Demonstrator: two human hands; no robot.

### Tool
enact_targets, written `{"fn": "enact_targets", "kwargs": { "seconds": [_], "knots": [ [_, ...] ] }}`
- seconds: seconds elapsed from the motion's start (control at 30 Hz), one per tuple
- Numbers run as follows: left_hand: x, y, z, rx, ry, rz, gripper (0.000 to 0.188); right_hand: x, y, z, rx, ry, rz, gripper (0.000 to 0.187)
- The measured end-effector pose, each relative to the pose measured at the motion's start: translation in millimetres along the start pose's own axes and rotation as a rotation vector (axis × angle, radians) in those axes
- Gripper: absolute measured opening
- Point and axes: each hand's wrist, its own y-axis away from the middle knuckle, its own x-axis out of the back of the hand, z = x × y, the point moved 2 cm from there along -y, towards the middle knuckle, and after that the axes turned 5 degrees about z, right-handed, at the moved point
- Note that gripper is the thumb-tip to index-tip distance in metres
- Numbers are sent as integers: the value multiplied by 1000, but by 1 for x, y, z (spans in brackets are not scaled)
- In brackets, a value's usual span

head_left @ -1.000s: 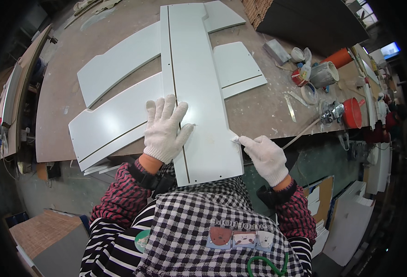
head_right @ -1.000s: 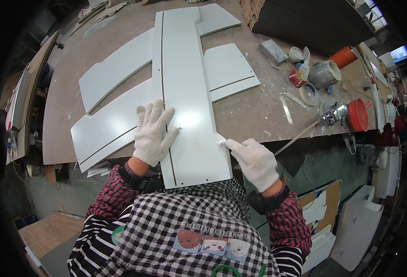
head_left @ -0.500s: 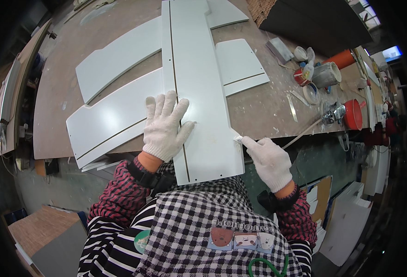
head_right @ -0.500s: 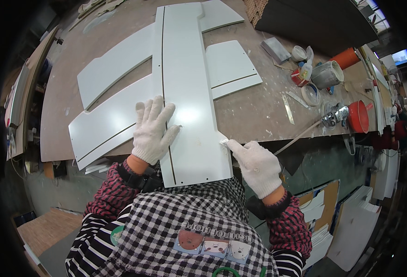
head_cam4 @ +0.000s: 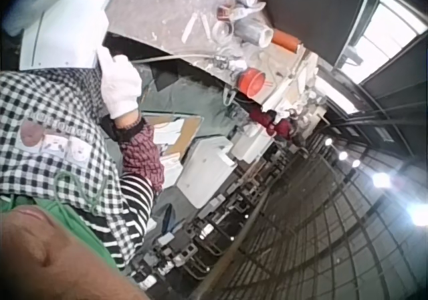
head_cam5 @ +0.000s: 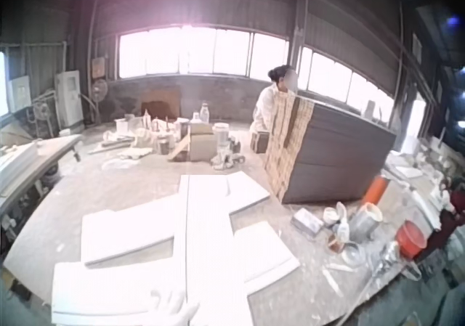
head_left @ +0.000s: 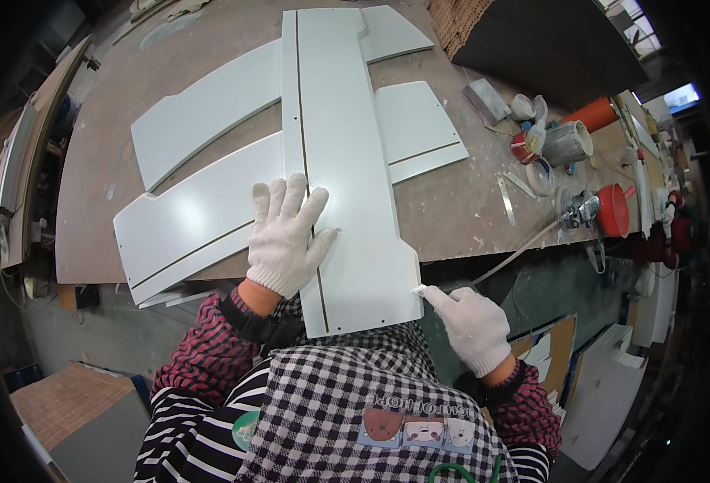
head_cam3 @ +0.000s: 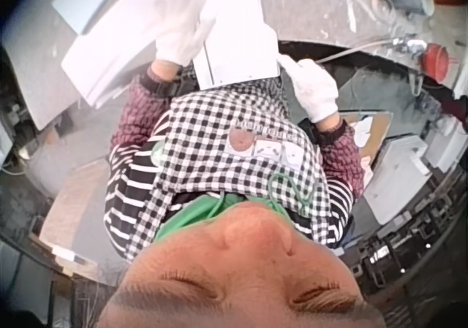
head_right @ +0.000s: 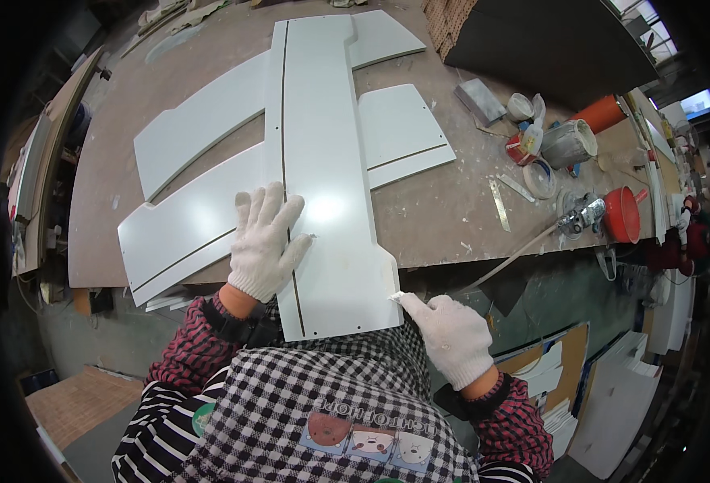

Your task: Sanding the edges of white furniture panels and applying adhesive for assembly.

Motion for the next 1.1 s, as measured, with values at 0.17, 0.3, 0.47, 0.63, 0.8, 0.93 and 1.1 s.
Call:
{"fn": "enact_targets", "kwargs": {
  "seconds": [0.17, 0.3, 0.47, 0.63, 0.8, 0.93, 1.1],
  "knots": [
    [-10, 6, -4, -80, -56, 190, 49, 6, -12, 7, 52, -173, 175, 38],
    [-6, 4, -1, -68, -62, 193, 51, -18, -29, 17, 51, -279, 271, 39],
    [-6, 2, 0, -69, -35, 123, 52, -36, -24, 21, 18, -320, 269, 41],
    [-1, 2, 1, -57, -12, 112, 51, -27, 1, 22, -19, -215, 217, 43],
    [-6, 4, -1, -88, -50, 149, 51, -12, -9, 11, -6, -252, 263, 45],
    [-6, 3, -1, -75, -61, 127, 52, -11, -15, 6, -18, -158, 151, 40],
    [-5, 3, -2, -33, 2, 51, 53, -2, 1, 5, 24, -43, 81, 45]
  ]
}}
